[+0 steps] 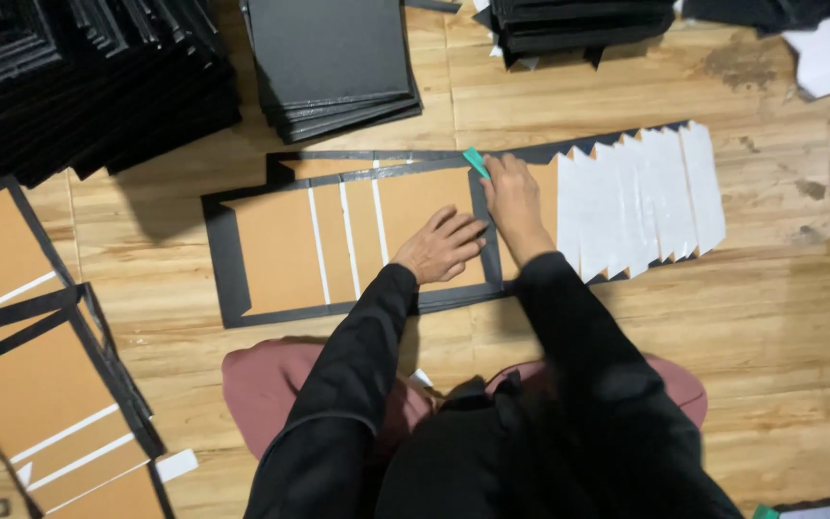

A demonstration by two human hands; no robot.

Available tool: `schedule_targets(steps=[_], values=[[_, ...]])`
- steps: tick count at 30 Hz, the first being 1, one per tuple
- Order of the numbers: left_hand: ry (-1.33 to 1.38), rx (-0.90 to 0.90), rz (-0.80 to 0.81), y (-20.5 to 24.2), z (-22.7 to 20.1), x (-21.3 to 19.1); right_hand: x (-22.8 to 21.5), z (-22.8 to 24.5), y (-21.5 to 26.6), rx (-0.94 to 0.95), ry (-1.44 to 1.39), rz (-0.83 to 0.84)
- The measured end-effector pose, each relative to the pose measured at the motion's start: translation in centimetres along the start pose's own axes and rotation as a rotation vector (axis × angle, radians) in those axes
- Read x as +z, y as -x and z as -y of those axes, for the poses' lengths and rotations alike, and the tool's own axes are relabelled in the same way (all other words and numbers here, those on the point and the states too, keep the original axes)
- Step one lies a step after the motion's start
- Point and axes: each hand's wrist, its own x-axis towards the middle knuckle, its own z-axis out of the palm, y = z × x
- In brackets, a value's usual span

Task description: The person sits on the floor and assembles book covers by applying a green tool to the edges of brown cardboard pieces. They handle stacks of black covers and white paper inserts, folding and aligning the components to create finished book structures.

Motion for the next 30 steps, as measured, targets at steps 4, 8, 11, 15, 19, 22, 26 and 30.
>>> schedule_targets(steps=[4, 8, 11, 15, 19, 22, 26, 30], values=[[0.007, -0.096, -0.01, -0.1, 0.3, 0.4, -1.6, 0.7, 7.3, -0.069, 0.051, -0.05], [0.048, -0.186, 0.052, 1.3, 0.6, 3.0, -1.6, 0.8, 14.0, -0.119, 0.1, 0.056], [-0.008, -0.214, 0.178, 0.7, 0.0, 1.7, -2.1, 2.1, 16.6, -0.169, 0.022, 0.013], [-0.048, -0.218, 0.211, 0.7, 0.1, 2.0, -3.4, 1.8, 15.1, -0.118, 0.069, 0.135], [-0.037, -0.203, 0.186, 0.4, -0.5, 1.3, -1.1, 0.7, 14.6, -0.057, 0.022, -0.067], [-0.072, -0.167, 0.197, 0.4, -0.4, 1.2, -3.3, 3.9, 15.4, -0.037, -0.038, -0.005], [-0.099, -0.138, 0.271, 0.6, -0.2, 1.6, -3.1, 3.8, 19.4, 0.05, -0.343, 0.143], [-0.172, -0.11, 0.356, 3.4, 0.6, -0.4, -4.3, 3.1, 21.2, 0.656, -0.992, -0.139]])
